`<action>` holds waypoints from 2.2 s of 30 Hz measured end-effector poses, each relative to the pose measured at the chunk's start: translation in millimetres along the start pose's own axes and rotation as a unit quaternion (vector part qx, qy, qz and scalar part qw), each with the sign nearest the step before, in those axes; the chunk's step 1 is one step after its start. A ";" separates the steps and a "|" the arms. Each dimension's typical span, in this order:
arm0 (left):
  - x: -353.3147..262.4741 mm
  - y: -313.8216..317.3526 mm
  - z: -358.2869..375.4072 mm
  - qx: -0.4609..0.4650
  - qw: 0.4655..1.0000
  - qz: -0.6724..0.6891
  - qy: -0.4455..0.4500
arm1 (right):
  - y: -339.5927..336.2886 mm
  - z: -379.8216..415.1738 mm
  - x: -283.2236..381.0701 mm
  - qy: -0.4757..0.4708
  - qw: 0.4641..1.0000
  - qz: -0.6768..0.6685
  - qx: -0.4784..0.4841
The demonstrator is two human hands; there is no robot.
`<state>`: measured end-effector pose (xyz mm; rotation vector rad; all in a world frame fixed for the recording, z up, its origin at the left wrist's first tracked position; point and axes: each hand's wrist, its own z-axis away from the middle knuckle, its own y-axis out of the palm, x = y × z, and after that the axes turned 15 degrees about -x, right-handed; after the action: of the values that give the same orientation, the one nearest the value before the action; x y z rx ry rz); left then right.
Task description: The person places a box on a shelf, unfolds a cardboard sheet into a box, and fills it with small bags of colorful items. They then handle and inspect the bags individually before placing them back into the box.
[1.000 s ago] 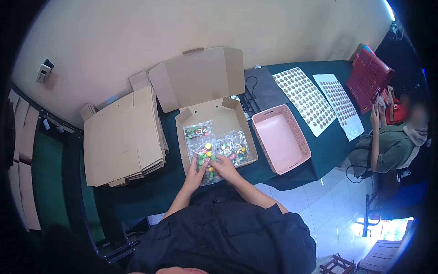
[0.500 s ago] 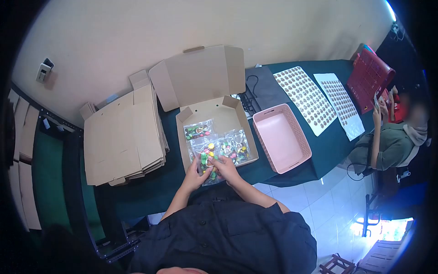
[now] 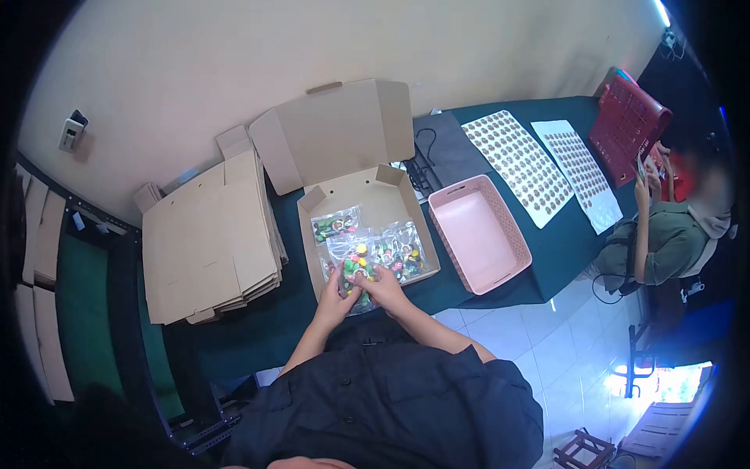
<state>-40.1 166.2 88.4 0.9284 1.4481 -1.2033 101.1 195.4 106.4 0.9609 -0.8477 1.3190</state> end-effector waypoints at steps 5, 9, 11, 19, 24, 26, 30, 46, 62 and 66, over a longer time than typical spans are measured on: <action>-5.7 2.9 4.2 0.008 0.994 0.107 -0.006 | 5.4 6.3 9.2 -0.073 0.997 -0.016 -0.018; -3.3 3.8 1.8 -0.018 0.988 0.153 -0.006 | -1.2 -3.9 3.8 -0.012 0.999 0.030 0.022; -3.9 -0.7 0.7 -0.047 0.979 0.197 -0.032 | 7.9 2.8 4.5 -0.144 0.987 0.075 -0.001; -1.2 6.2 2.5 -0.095 0.979 0.180 -0.017 | 0.2 4.5 10.1 -0.055 0.995 0.060 0.064; 3.2 1.9 3.1 -0.091 0.983 0.157 -0.039 | 0.4 4.3 9.4 -0.005 0.998 0.032 0.061; -3.2 1.3 3.8 -0.107 0.986 0.127 -0.031 | 2.5 0.5 1.1 -0.045 0.998 0.037 0.031; -3.2 2.5 2.0 -0.062 0.994 0.085 0.019 | -0.6 3.6 8.9 -0.077 0.993 0.072 0.062; -11.7 -8.7 -9.2 -0.053 0.992 0.072 0.092 | -7.3 -7.6 26.6 -0.172 0.977 0.094 0.087; -43.6 -17.5 -18.0 -0.049 0.978 0.198 0.047 | -31.7 -5.6 53.9 -0.289 0.948 0.124 0.052; -43.7 -6.5 -9.0 0.008 0.988 0.085 0.131 | -10.9 9.2 55.3 -0.412 0.885 0.216 -0.011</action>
<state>-39.1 175.2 132.6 1.2321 1.5302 -0.9969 116.6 208.3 159.8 1.3962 -1.8101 1.2429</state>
